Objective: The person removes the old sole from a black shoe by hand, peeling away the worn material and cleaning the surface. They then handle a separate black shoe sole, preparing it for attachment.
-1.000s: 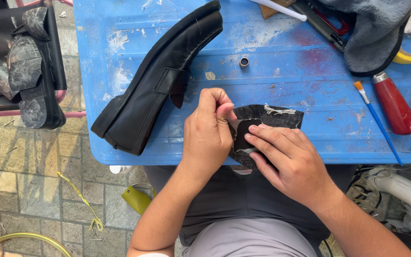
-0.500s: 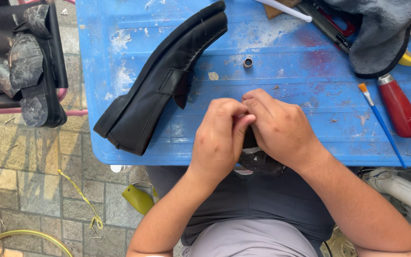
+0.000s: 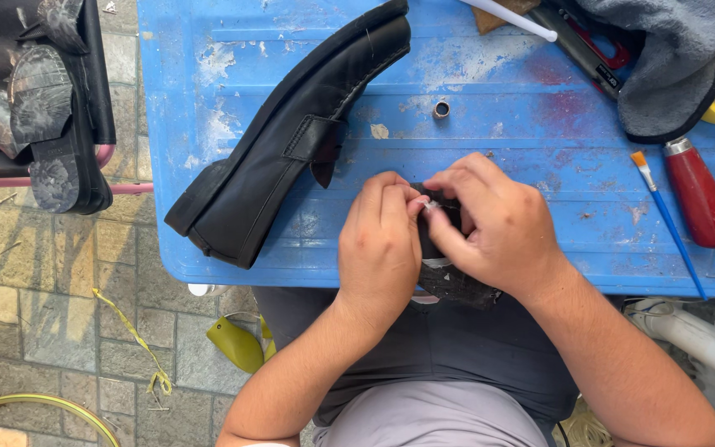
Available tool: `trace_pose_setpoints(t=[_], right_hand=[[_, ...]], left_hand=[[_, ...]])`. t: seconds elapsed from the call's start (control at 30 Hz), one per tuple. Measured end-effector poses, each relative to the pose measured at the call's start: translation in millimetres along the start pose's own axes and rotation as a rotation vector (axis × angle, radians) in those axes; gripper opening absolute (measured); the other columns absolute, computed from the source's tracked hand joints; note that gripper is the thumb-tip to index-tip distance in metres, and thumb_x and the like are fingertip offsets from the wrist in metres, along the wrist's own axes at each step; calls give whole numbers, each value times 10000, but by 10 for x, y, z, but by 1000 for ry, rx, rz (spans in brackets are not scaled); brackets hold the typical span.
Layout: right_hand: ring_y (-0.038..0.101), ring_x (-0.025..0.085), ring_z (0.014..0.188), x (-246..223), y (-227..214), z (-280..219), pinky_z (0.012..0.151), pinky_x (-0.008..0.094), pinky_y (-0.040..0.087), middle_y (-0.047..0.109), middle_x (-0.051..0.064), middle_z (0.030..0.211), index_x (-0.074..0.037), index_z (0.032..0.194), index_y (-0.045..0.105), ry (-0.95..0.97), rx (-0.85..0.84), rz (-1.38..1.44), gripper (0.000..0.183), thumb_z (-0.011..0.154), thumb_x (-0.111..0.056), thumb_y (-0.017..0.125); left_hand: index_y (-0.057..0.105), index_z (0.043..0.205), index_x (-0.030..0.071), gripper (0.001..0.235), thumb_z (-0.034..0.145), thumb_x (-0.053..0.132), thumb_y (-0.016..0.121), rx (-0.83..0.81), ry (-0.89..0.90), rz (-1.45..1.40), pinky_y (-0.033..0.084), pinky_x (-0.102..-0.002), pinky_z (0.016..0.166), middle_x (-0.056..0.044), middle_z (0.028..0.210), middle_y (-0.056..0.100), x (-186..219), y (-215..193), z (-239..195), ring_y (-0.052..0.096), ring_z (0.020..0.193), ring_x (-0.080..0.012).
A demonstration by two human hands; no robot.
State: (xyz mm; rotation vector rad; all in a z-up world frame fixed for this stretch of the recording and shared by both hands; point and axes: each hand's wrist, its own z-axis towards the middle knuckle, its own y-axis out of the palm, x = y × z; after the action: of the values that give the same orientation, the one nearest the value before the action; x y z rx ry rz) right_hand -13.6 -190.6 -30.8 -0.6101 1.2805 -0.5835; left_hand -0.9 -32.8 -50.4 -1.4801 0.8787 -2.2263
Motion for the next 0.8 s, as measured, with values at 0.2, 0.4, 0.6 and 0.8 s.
trace_pose_setpoints(t=[0.2, 0.4, 0.6, 0.8], right_hand=[[576, 129, 542, -31, -17, 69, 492, 300, 472, 644, 15, 921, -147, 1034, 799, -29, -24, -58, 185, 851, -167, 815], [681, 185, 705, -40, 26, 55, 576, 340, 515, 663, 4, 992, -132, 981, 763, -104, 14, -132, 109, 888, -185, 783], [721, 235, 766, -30, 124, 43, 608, 360, 550, 693, 58, 1034, -42, 1068, 631, -106, -12, -250, 208, 867, -80, 663], [721, 261, 745, 85, 178, -18, 616, 367, 541, 716, 85, 905, -33, 1096, 588, -21, 70, -128, 77, 1048, -75, 630]], left_hand=[[598, 997, -2, 52, 1000, -3, 650, 24, -168, -334, 555, -334, 782, -113, 1044, 651, -168, -103, -6, 674, 892, -240], [606, 1040, -12, 38, 1056, 17, 623, 16, -285, -762, 554, -235, 816, -87, 1120, 614, -220, -86, -69, 626, 912, -92], [600, 1158, -56, 314, 889, 26, 740, -38, -173, -460, 548, -287, 801, -149, 1150, 588, -32, -187, -3, 613, 886, -182], [687, 1144, -17, 239, 916, 27, 745, -12, -60, -99, 559, -353, 826, -146, 1168, 635, 45, -180, 7, 672, 937, -256]])
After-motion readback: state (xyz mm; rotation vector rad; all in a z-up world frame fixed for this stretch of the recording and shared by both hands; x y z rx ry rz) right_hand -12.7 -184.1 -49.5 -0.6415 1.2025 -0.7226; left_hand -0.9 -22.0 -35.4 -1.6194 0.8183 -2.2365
